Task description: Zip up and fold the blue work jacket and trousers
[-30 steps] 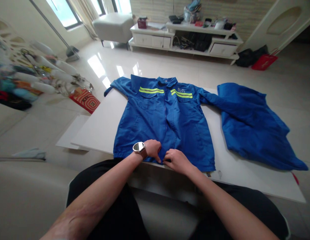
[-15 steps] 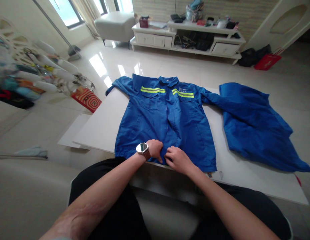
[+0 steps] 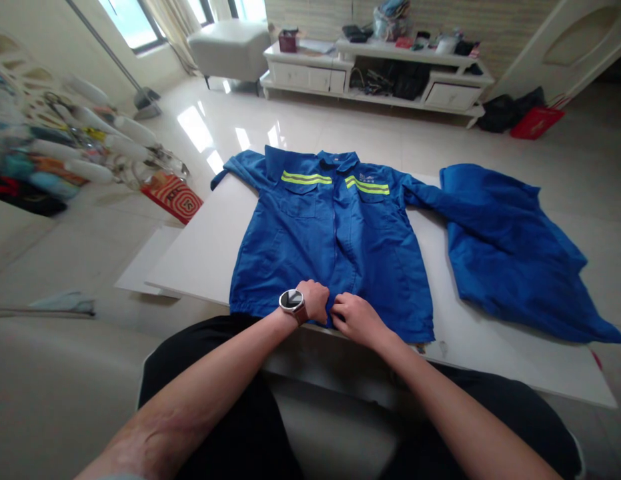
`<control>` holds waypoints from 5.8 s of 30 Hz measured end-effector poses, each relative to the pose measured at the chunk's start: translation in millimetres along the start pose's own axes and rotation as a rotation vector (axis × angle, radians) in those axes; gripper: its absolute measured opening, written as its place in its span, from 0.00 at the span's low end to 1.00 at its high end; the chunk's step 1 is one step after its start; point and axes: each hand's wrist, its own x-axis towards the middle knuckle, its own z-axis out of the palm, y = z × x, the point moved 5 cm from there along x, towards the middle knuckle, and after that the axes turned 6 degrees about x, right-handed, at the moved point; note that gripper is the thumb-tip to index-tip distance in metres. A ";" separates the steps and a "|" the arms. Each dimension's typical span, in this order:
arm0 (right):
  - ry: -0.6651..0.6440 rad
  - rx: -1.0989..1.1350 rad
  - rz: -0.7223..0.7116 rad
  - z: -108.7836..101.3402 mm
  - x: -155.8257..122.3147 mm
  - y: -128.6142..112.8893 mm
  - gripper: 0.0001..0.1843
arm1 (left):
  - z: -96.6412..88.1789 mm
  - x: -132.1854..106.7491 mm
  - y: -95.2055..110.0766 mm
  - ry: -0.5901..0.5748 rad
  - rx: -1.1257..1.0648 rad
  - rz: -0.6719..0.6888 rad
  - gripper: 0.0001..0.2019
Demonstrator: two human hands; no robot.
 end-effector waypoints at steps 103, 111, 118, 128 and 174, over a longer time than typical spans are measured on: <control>0.261 -0.070 0.147 -25.2 -22.8 39.6 0.22 | -6.5 2.6 -31.6 0.480 -0.233 -0.046 0.23; 0.088 -0.069 0.180 -17.9 -21.3 33.0 0.11 | -5.9 5.7 -30.9 0.420 -0.217 -0.012 0.11; 0.167 -0.063 0.105 -13.6 -17.6 27.5 0.14 | -5.7 8.9 -36.1 0.420 -0.297 -0.064 0.11; 0.069 -0.145 0.192 -15.6 -12.8 21.1 0.11 | -9.3 10.9 -36.5 0.420 -0.304 -0.046 0.12; 0.293 0.061 0.122 -40.9 -14.7 15.9 0.04 | -17.8 79.7 -110.1 0.625 -0.465 -0.348 0.29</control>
